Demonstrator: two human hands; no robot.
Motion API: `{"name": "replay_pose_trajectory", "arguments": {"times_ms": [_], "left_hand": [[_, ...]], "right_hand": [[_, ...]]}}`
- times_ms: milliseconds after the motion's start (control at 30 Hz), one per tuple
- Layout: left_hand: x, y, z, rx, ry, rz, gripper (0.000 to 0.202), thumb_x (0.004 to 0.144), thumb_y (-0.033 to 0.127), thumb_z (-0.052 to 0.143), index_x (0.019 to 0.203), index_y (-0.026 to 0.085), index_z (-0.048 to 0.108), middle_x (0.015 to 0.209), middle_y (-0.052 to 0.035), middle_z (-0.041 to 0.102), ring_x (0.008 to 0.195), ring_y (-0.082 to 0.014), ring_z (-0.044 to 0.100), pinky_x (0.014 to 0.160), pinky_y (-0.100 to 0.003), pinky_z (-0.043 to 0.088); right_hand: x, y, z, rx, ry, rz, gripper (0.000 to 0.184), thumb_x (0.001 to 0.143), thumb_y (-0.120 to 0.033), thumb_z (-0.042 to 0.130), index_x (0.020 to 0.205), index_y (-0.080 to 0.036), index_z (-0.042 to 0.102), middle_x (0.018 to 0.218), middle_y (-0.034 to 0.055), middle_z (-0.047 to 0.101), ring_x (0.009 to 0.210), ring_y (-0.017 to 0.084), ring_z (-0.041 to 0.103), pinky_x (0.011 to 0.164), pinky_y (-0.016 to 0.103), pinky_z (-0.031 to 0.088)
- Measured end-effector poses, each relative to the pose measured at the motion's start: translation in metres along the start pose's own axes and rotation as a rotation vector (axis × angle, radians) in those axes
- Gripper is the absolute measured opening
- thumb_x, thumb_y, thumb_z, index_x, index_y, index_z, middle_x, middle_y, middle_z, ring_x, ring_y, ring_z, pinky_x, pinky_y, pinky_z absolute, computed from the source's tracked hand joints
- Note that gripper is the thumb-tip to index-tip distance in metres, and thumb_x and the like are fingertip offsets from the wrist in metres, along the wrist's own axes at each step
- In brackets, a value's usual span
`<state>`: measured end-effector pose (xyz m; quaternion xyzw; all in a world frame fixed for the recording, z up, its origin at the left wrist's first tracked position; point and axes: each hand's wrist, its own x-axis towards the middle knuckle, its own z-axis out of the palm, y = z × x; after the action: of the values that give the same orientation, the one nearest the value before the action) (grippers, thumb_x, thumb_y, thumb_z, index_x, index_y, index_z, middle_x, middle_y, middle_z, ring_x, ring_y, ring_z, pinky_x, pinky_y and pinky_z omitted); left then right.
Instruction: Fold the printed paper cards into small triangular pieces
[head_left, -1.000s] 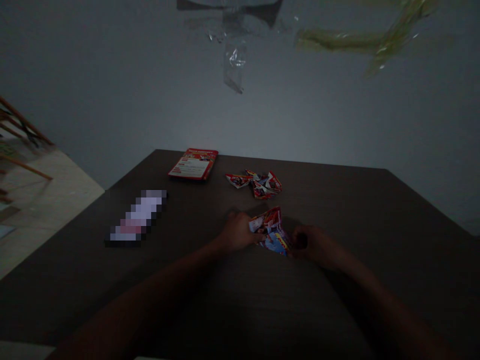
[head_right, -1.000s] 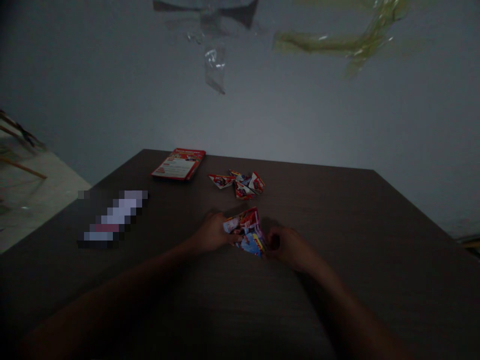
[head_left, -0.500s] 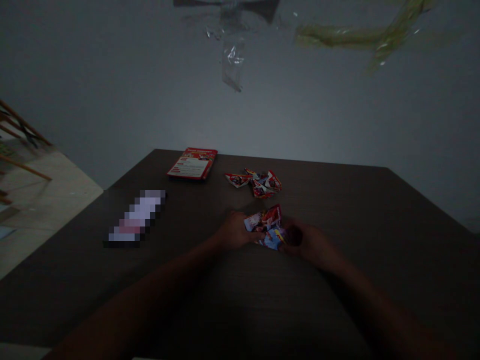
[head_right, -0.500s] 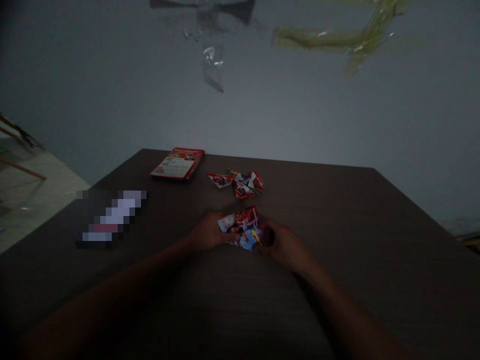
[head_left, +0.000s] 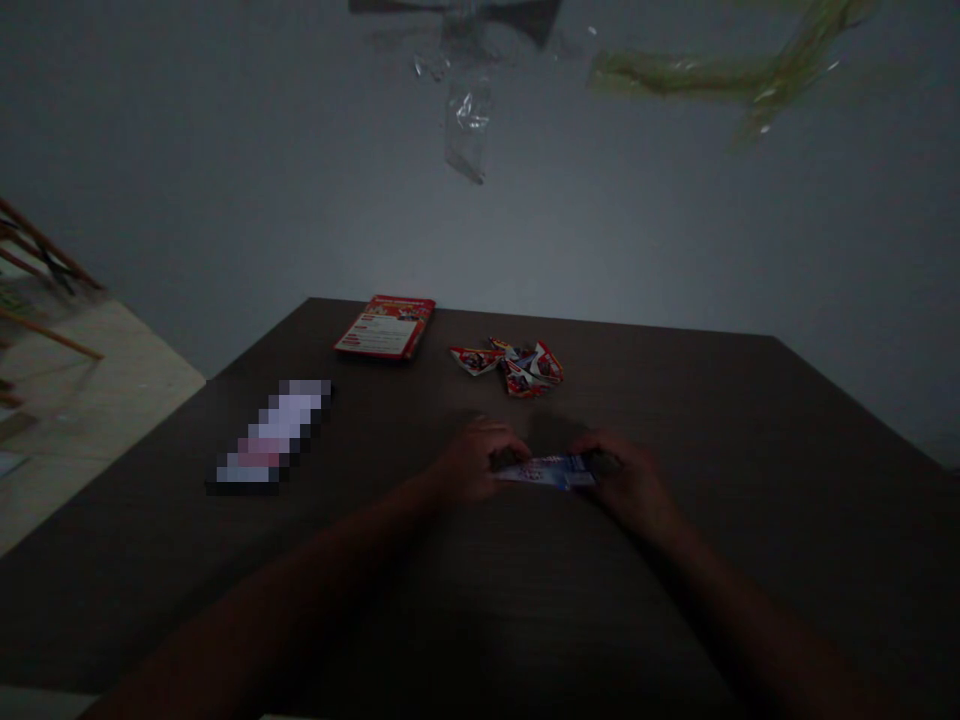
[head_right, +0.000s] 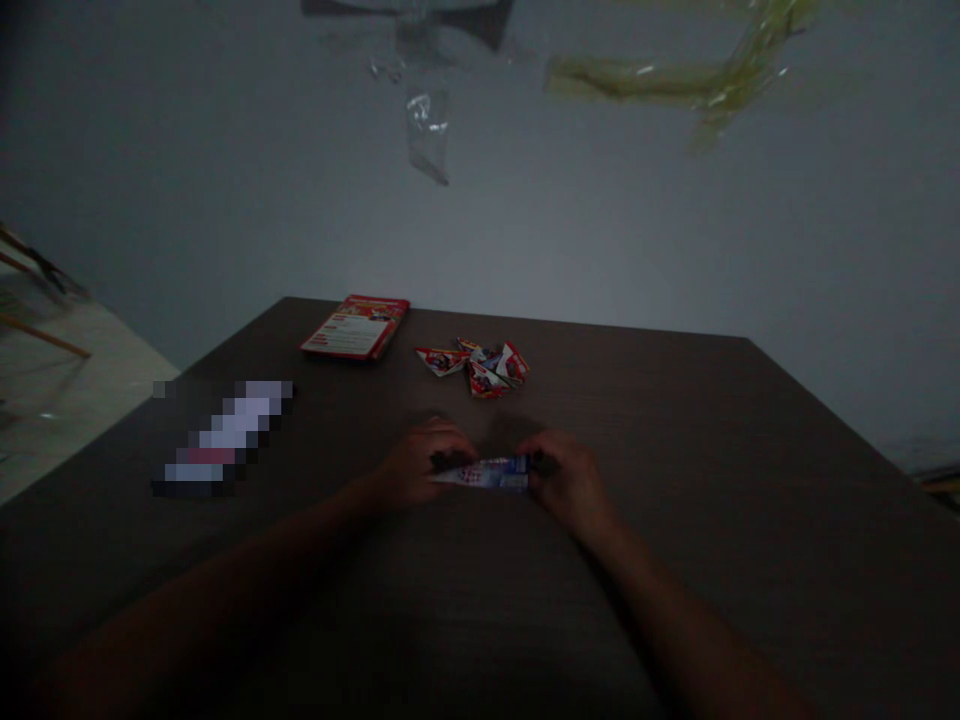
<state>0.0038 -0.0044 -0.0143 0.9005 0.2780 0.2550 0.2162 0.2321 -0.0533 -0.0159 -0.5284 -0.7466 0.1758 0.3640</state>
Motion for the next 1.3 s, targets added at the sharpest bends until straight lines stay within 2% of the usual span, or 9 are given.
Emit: {"name": "replay_pose_trajectory", "arguments": {"times_ms": [167,333,467,667,833,933,1033,1167,1300], "left_hand": [[-0.006,-0.004,0.000,0.127,0.100,0.114,0.014,0.078,0.024,0.060,0.089,0.017,0.066,0.088,-0.0061,0.063,0.082,-0.0155,0.057,0.074,-0.027,0.039],[-0.008,-0.004,0.002,0.283,0.253,0.191,0.020,0.084,0.031,0.054,0.086,0.018,0.068,0.073,-0.0044,0.057,0.067,-0.0124,0.052,0.062,-0.025,0.038],[-0.009,-0.008,0.002,0.344,0.301,0.241,0.023,0.085,0.034,0.052,0.086,0.019,0.069,0.064,-0.0025,0.054,0.060,-0.0114,0.049,0.058,-0.025,0.036],[-0.015,-0.019,-0.001,0.367,0.178,0.215,0.021,0.083,0.026,0.048,0.091,0.022,0.068,0.064,-0.0012,0.059,0.059,-0.0111,0.051,0.060,-0.025,0.039],[-0.017,-0.018,-0.005,0.379,0.048,0.235,0.020,0.080,0.020,0.051,0.092,0.021,0.068,0.078,-0.0029,0.066,0.070,-0.0129,0.057,0.065,-0.026,0.040],[-0.016,-0.014,-0.003,0.387,-0.061,0.215,0.018,0.076,0.017,0.053,0.087,0.020,0.067,0.077,-0.0028,0.065,0.073,-0.0144,0.056,0.066,-0.026,0.040],[-0.016,-0.011,-0.002,0.333,-0.157,0.146,0.017,0.071,0.012,0.054,0.083,0.018,0.066,0.073,-0.0017,0.063,0.070,-0.0135,0.055,0.067,-0.025,0.040],[-0.017,-0.009,-0.007,0.259,-0.216,0.061,0.020,0.069,0.013,0.057,0.087,0.018,0.065,0.075,-0.0011,0.062,0.072,-0.0135,0.055,0.068,-0.024,0.039],[-0.020,-0.007,-0.012,0.278,-0.233,0.077,0.018,0.074,0.021,0.058,0.090,0.021,0.067,0.084,-0.0025,0.064,0.080,-0.0157,0.056,0.075,-0.027,0.039]], "right_hand": [[-0.003,0.000,-0.005,-0.012,0.054,-0.155,0.014,0.079,-0.018,0.051,0.080,-0.021,0.065,0.086,0.0068,0.067,0.084,0.020,0.062,0.075,0.033,0.049],[-0.007,-0.004,-0.005,0.057,0.097,-0.200,0.017,0.083,-0.020,0.052,0.087,-0.023,0.068,0.094,0.0070,0.068,0.085,0.018,0.064,0.072,0.030,0.051],[-0.008,-0.004,-0.003,0.140,0.068,-0.176,0.018,0.083,-0.020,0.053,0.090,-0.024,0.069,0.097,0.0062,0.069,0.088,0.018,0.065,0.073,0.030,0.053],[-0.007,0.004,-0.004,0.144,0.063,-0.147,0.015,0.082,-0.028,0.055,0.085,-0.024,0.070,0.096,0.0065,0.070,0.087,0.020,0.065,0.077,0.035,0.052],[-0.005,0.010,-0.006,-0.031,-0.167,-0.261,0.021,0.084,-0.020,0.050,0.095,-0.023,0.068,0.102,0.0079,0.067,0.092,0.020,0.063,0.080,0.036,0.050],[-0.004,0.004,-0.007,-0.279,-0.334,-0.296,0.037,0.077,-0.008,0.051,0.106,-0.026,0.065,0.109,0.0067,0.064,0.100,0.022,0.058,0.086,0.040,0.044],[-0.005,-0.006,-0.009,-0.430,-0.446,-0.290,0.047,0.070,-0.007,0.058,0.112,-0.027,0.062,0.112,0.0063,0.061,0.101,0.025,0.054,0.086,0.041,0.042],[-0.005,-0.012,-0.010,-0.452,-0.465,-0.286,0.046,0.071,-0.009,0.059,0.112,-0.029,0.062,0.111,0.0051,0.061,0.101,0.025,0.053,0.086,0.042,0.040],[-0.005,-0.010,-0.010,-0.455,-0.461,-0.273,0.041,0.072,-0.009,0.059,0.109,-0.028,0.064,0.110,0.0044,0.061,0.100,0.024,0.053,0.087,0.040,0.039]]}}
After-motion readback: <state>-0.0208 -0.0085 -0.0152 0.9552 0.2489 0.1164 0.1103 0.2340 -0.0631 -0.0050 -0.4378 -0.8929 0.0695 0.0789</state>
